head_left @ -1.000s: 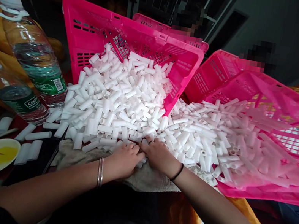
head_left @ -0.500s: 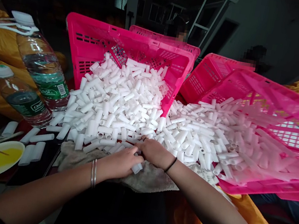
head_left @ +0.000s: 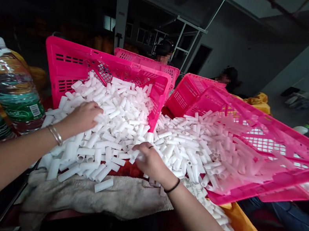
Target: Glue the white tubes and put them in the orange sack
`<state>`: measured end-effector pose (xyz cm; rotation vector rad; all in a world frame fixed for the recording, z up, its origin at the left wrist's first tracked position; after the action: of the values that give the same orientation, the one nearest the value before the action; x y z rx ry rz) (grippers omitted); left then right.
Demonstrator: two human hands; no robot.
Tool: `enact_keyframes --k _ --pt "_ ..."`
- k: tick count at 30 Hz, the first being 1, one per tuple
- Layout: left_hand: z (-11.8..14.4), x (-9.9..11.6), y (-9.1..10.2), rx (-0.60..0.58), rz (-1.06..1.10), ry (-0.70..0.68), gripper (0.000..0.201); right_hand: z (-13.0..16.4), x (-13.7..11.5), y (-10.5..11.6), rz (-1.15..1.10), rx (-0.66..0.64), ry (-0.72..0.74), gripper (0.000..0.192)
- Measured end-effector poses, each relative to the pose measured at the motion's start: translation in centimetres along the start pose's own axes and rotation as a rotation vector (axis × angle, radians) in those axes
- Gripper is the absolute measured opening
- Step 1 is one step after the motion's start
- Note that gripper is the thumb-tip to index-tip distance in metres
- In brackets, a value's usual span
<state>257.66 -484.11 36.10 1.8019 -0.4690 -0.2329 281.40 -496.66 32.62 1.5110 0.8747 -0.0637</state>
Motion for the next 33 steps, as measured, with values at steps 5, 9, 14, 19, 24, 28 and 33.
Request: enact_keyframes --k 5,9,14,19,24,28,33 --pt "-1.6 -6.8 -0.4 0.005 -0.043 0.317 0.05 1.1 5.0 1.8 -0.507 0.149 -0.196 0.035" --pt "-0.7 -7.3 -1.5 -0.067 0.001 0.427 0.054 -2.2 5.8 0.7 -0.657 0.091 -0.288 0.042" --pt "0.4 -6.3 -1.4 -0.085 0.036 0.481 0.065 -13.1 2.2 2.6 -0.472 0.11 -0.317 0.046" --pt "0.9 -4.8 -1.0 -0.032 0.007 0.397 0.069 -21.5 -1.2 5.3 -0.333 0.232 -0.249 0.076" --pt "3.5 -1.3 0.4 0.079 -0.036 0.213 0.067 -16.7 -3.1 7.4 -0.034 0.263 -0.117 0.07" --pt "9.4 7.1 -1.1 -0.04 -0.003 -0.204 0.049 -7.9 -2.7 4.0 0.305 0.045 -0.01 0.044" --pt "15.1 15.5 -6.3 -0.357 0.023 -0.363 0.039 -1.8 0.9 -4.9 0.748 -0.334 -0.032 0.06"
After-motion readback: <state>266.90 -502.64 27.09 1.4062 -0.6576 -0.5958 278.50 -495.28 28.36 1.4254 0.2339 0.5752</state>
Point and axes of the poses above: each hand's wrist, its own z-axis away from the middle knuckle, its own y-axis out of the back of the hand, x = y × z, the point moved 9 cm from there along -z, towards the middle knuckle, and after that the axes turned 6 degrees about -x, right-handed, at the moved point
